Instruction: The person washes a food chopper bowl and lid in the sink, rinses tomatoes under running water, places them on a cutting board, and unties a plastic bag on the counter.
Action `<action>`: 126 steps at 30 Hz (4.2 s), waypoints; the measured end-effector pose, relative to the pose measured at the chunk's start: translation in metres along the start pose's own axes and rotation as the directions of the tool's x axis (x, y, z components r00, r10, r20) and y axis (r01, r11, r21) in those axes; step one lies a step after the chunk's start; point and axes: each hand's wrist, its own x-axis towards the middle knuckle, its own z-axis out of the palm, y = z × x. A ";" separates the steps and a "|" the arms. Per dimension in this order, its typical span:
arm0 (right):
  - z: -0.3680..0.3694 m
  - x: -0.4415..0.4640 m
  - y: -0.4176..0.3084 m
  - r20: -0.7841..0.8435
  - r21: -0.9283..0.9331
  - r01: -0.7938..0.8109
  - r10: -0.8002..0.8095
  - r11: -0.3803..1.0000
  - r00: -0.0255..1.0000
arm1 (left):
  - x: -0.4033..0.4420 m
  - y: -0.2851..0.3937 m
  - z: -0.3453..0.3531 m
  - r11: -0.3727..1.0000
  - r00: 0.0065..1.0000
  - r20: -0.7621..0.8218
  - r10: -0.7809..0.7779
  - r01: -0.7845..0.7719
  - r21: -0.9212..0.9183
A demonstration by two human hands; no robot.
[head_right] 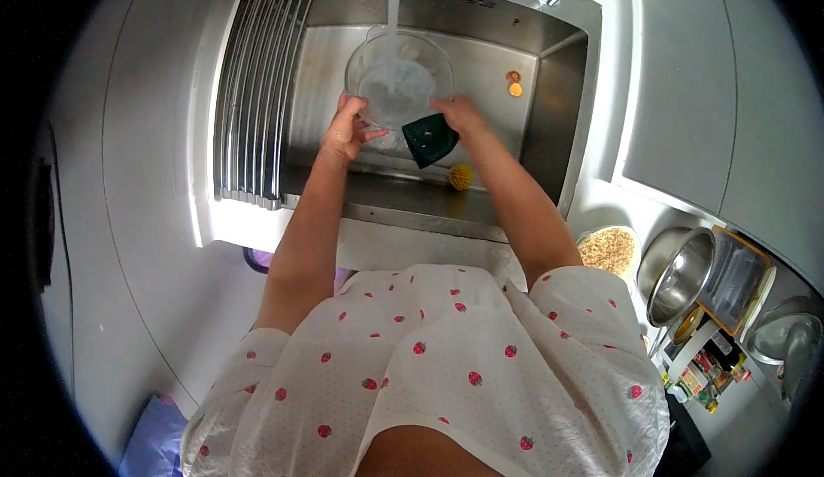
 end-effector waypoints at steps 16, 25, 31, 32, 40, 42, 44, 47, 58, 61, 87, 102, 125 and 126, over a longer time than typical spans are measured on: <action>0.021 0.017 -0.050 0.382 -0.563 0.826 -0.890 -0.013 0.247 | 0.008 -0.002 0.006 0.978 0.996 -0.034 -0.082 0.087 0.188; 0.031 0.036 -0.010 0.585 -0.768 0.618 -0.579 -0.170 0.568 | 0.007 -0.006 0.014 0.958 0.997 -0.029 0.074 -0.062 0.279; 0.067 0.010 -0.033 0.541 -0.737 0.541 -0.126 0.404 0.831 | 0.011 -0.008 0.012 0.974 0.998 -0.033 0.060 -0.052 0.222; 0.073 0.013 -0.033 0.539 -0.738 0.539 -0.127 0.406 0.833 | 0.011 -0.007 0.012 0.972 0.998 -0.018 0.057 -0.051 0.228; 0.072 0.033 -0.041 -0.178 0.635 -0.170 0.356 0.753 0.917 | 0.011 -0.012 0.015 0.989 0.999 -0.029 0.032 -0.027 0.143; 0.068 0.050 -0.036 -0.285 0.574 -0.163 0.383 0.802 0.879 | 0.012 -0.011 0.018 0.988 0.999 -0.031 0.035 -0.030 0.149; 0.079 0.054 -0.040 -0.351 0.488 -0.217 0.417 0.846 0.838 | 0.009 -0.013 0.019 0.987 0.998 -0.047 0.035 -0.027 0.160; 0.086 0.059 -0.063 -0.256 0.423 -0.302 0.432 0.855 0.864 | 0.009 -0.012 0.019 0.971 0.999 -0.016 0.035 -0.030 0.236; 0.042 0.026 -0.032 0.503 -0.519 0.591 -0.338 0.618 0.796 | 0.012 -0.007 0.010 0.951 0.999 0.031 0.038 -0.046 0.305; 0.008 0.021 -0.055 0.348 -0.498 0.668 -0.578 0.553 0.738 | 0.014 -0.008 0.012 0.968 0.998 0.046 0.030 -0.040 0.249; -0.016 0.028 -0.039 0.696 -0.718 0.667 -0.234 -0.200 0.679 | 0.002 -0.006 0.024 0.931 0.993 0.039 0.108 -0.115 0.347; -0.021 -0.009 -0.024 0.582 -0.684 0.654 -0.299 0.324 0.757 | 0.007 -0.004 0.016 0.943 0.993 -0.040 0.108 -0.090 0.319; 0.070 0.089 -0.022 -0.219 -0.085 -0.148 0.126 0.985 0.967 | 0.008 -0.016 0.028 0.959 0.999 -0.024 0.024 -0.017 0.282; 0.082 0.087 -0.028 -0.214 -0.082 -0.147 0.126 0.986 0.969 | 0.010 -0.017 0.025 0.966 1.000 -0.010 0.015 -0.012 0.257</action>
